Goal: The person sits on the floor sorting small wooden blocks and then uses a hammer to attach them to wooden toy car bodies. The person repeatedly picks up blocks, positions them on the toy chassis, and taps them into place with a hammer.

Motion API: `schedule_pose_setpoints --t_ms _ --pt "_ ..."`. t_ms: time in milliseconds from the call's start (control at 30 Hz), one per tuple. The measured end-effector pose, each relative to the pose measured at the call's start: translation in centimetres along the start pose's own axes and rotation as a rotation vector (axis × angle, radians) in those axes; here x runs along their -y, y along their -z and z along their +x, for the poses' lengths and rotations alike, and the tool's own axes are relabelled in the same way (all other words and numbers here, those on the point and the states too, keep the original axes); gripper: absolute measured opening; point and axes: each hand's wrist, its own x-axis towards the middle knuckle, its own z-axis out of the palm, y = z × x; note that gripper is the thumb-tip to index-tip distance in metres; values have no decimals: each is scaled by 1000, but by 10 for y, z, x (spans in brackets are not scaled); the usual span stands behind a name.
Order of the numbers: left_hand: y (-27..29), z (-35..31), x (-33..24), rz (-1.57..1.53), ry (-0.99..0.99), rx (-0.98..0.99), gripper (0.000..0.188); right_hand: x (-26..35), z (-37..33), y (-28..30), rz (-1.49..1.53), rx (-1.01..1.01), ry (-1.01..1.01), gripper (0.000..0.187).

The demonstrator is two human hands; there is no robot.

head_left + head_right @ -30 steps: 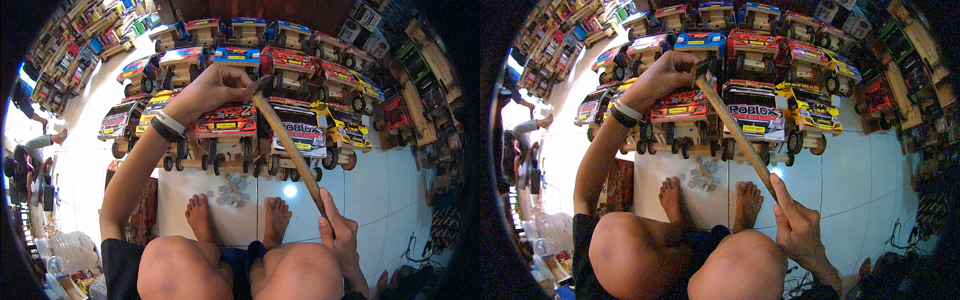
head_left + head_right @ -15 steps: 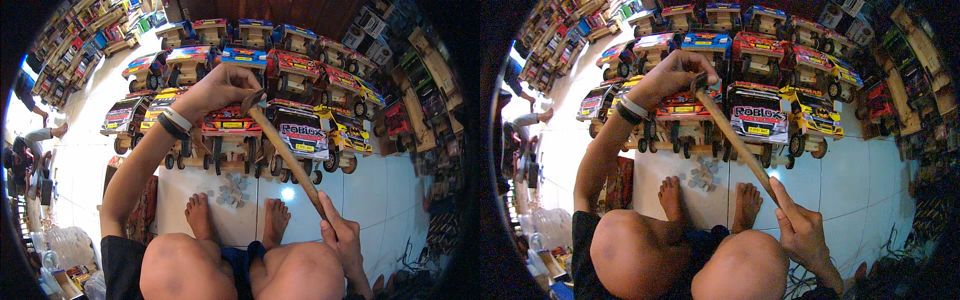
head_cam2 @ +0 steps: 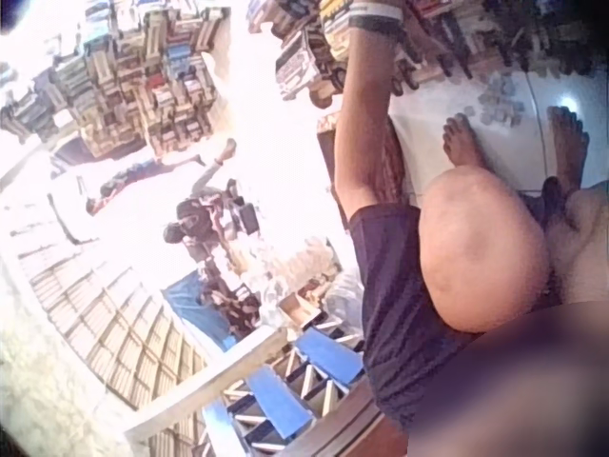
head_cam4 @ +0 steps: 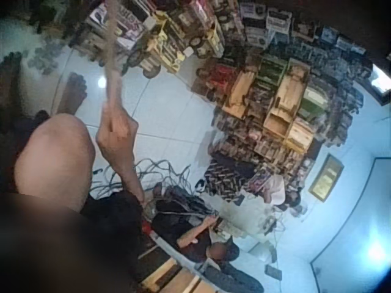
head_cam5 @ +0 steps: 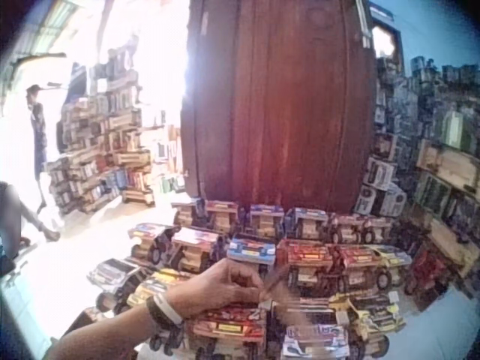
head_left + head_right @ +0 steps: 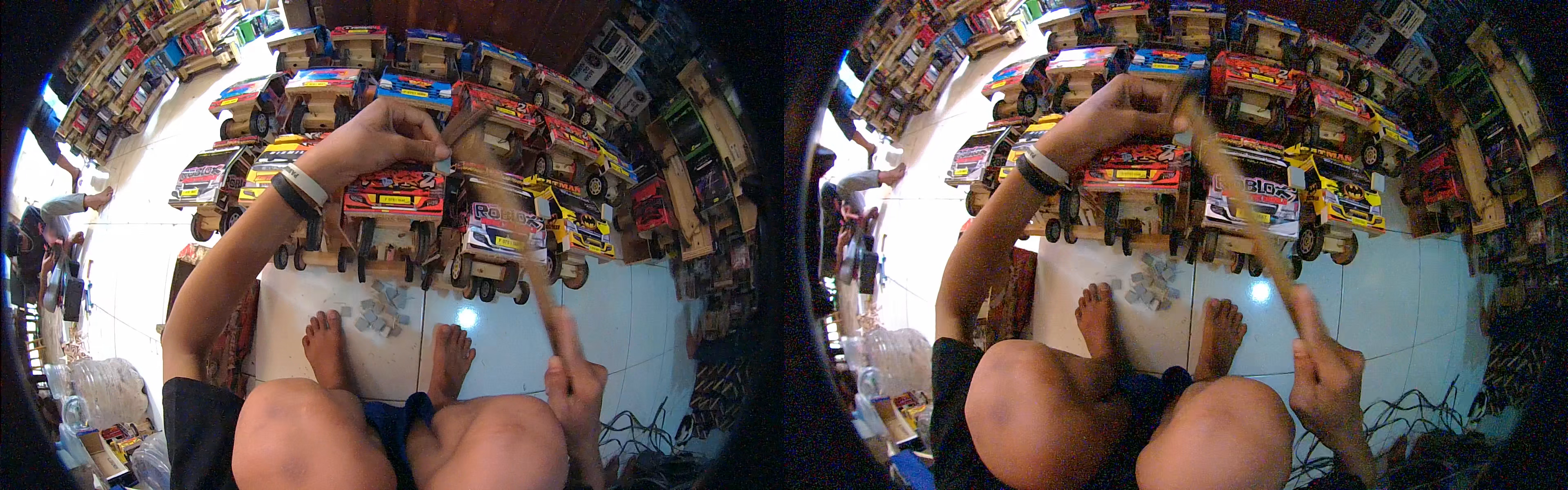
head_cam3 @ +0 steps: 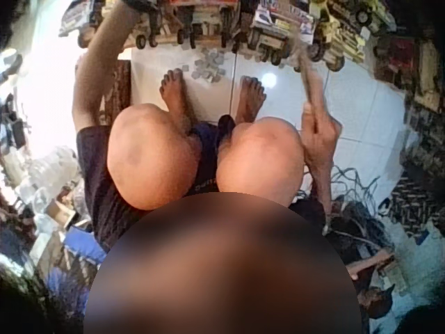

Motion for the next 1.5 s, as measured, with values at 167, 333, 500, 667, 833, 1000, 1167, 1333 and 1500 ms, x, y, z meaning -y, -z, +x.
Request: schedule_pose_setpoints --t_ms 167,333,500,667,833,1000,1167,1333,1500 --pt "1 1 -4 -41 -84 40 12 4 7 7 -58 119 16 64" --pt "2 2 3 10 -39 26 15 15 11 7 -27 -28 63 64" --pt "9 12 12 -19 -143 75 10 20 15 18 -95 218 -47 67" --pt "3 7 14 -85 -60 -1 6 18 11 10 -8 -36 23 67" --pt "4 7 4 -42 -75 31 13 13 14 9 -89 136 -1 66" --pt "6 -25 -23 554 -291 -140 25 5 7 -2 41 10 -36 64" --pt "-10 -150 -31 417 -367 -113 19 -11 0 -13 182 -196 -76 58" --pt "-73 -223 89 177 162 126 18 -15 5 -29 285 -272 -170 68" --pt "-134 -240 208 621 383 -412 28 -11 13 -33 366 -224 -115 65"
